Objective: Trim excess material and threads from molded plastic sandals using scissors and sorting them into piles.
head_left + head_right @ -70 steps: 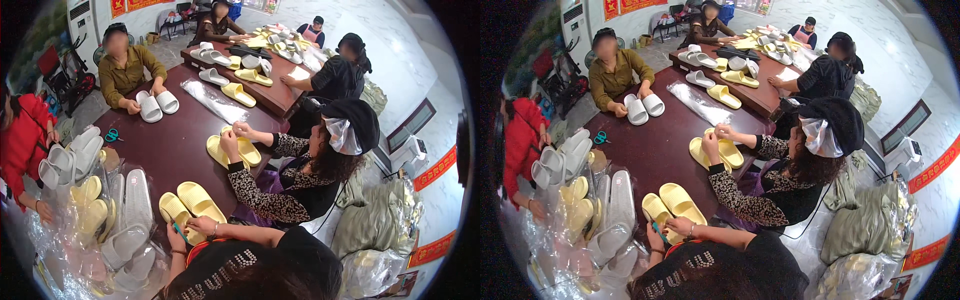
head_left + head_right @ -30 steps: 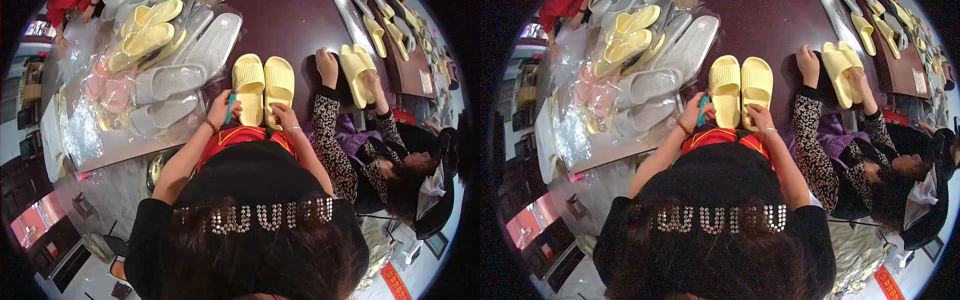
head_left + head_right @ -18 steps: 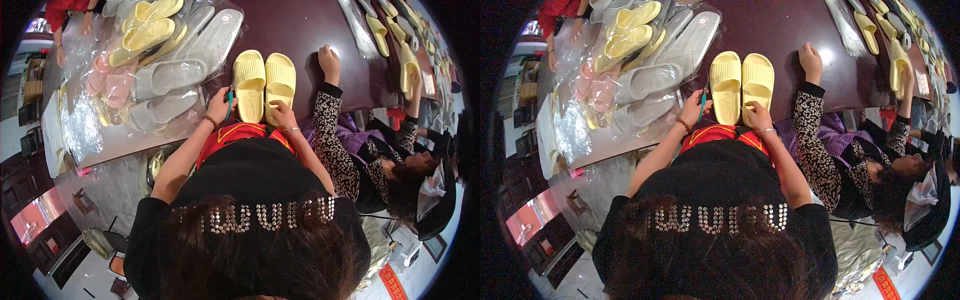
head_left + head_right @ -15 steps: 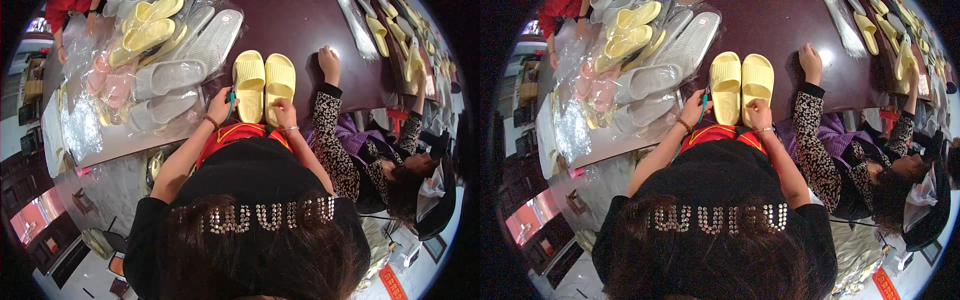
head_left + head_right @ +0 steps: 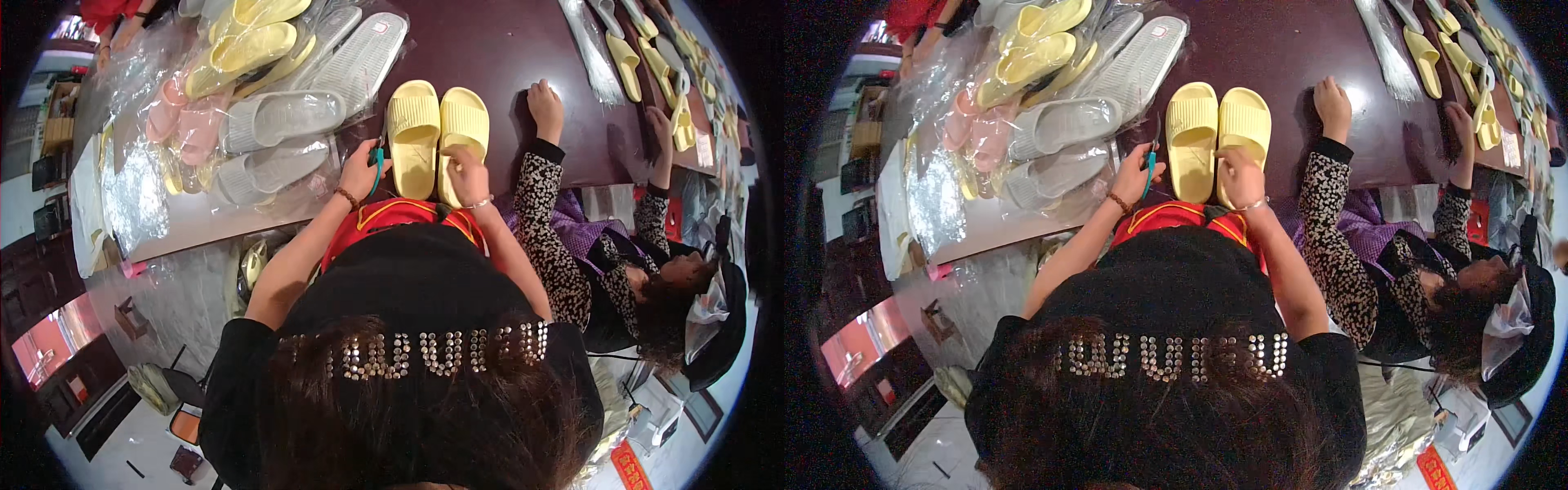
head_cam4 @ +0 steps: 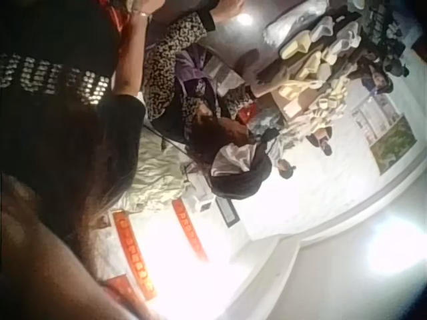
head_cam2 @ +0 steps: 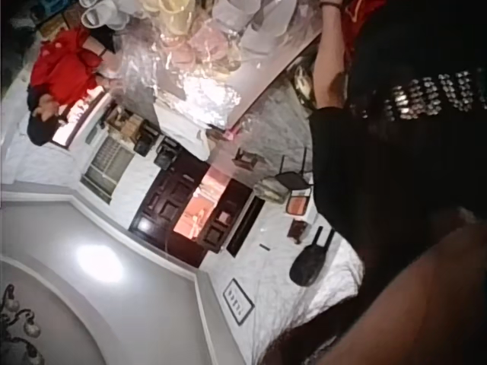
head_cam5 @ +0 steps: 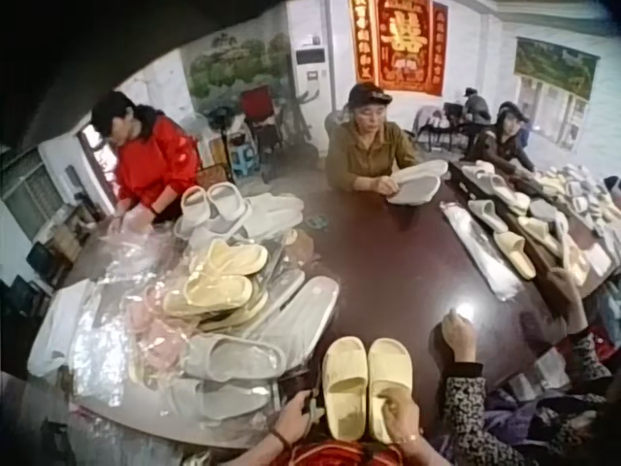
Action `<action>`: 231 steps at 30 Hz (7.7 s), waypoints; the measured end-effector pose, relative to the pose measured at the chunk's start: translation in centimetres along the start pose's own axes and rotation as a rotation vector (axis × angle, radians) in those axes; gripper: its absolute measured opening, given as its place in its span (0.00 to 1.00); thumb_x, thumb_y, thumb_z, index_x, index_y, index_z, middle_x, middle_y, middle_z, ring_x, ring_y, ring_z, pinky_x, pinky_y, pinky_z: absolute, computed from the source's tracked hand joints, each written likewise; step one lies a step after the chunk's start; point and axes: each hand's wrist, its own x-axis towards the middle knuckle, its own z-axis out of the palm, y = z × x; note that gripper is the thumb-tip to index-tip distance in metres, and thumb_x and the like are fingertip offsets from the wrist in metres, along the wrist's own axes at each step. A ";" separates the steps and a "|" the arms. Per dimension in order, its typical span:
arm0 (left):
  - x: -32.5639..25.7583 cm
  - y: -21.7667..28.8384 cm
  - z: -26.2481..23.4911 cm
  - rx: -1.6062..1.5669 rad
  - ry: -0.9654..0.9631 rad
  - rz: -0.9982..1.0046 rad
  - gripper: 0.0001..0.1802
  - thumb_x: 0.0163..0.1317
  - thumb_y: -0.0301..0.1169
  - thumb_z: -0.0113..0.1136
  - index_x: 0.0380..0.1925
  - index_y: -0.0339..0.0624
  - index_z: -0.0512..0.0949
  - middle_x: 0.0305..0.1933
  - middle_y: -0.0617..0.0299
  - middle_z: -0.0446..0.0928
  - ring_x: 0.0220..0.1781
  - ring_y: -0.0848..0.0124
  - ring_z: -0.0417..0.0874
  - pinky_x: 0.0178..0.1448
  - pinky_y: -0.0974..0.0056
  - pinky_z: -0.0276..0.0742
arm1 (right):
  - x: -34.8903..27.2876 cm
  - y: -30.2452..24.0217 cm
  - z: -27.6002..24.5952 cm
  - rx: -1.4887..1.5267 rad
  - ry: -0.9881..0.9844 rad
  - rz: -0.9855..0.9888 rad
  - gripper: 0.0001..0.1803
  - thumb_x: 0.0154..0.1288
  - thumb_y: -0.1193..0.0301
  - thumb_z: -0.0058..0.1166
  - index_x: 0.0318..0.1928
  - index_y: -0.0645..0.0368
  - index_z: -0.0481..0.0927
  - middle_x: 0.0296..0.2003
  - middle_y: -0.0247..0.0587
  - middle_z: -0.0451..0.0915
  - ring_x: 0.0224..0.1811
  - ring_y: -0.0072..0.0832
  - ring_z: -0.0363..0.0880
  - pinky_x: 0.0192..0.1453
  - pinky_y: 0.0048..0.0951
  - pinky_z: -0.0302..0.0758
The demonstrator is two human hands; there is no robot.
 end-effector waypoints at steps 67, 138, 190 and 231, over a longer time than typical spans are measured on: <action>4.2 1.9 -5.3 0.545 0.300 0.476 0.20 0.47 0.26 0.50 0.45 0.45 0.67 0.37 0.48 0.73 0.40 0.52 0.72 0.42 0.55 0.67 | 0.2 -4.8 9.3 0.140 0.110 0.418 0.22 0.50 0.58 0.53 0.38 0.64 0.67 0.24 0.53 0.73 0.28 0.46 0.73 0.33 0.40 0.69; 2.2 6.2 -5.7 0.583 -0.368 0.257 0.27 0.51 0.43 0.55 0.49 0.41 0.66 0.29 0.48 0.74 0.33 0.56 0.78 0.37 0.60 0.70 | 1.3 -2.3 4.7 0.004 0.086 0.195 0.08 0.53 0.71 0.48 0.31 0.62 0.75 0.25 0.51 0.76 0.28 0.45 0.74 0.33 0.39 0.69; 3.9 6.9 -7.7 0.211 -0.245 0.126 0.24 0.46 0.28 0.57 0.48 0.41 0.68 0.28 0.61 0.73 0.29 0.76 0.72 0.36 0.69 0.70 | 4.2 -15.4 9.7 0.277 -0.982 -0.873 0.21 0.55 0.62 0.49 0.47 0.61 0.69 0.40 0.50 0.71 0.47 0.40 0.68 0.53 0.34 0.63; 0.8 13.9 -3.8 -0.285 0.022 0.300 0.24 0.52 0.25 0.56 0.51 0.37 0.64 0.29 0.66 0.71 0.29 0.81 0.70 0.34 0.77 0.67 | 10.1 -4.6 -4.0 0.002 0.566 -0.094 0.19 0.42 0.74 0.51 0.40 0.65 0.74 0.44 0.57 0.69 0.51 0.52 0.61 0.56 0.44 0.54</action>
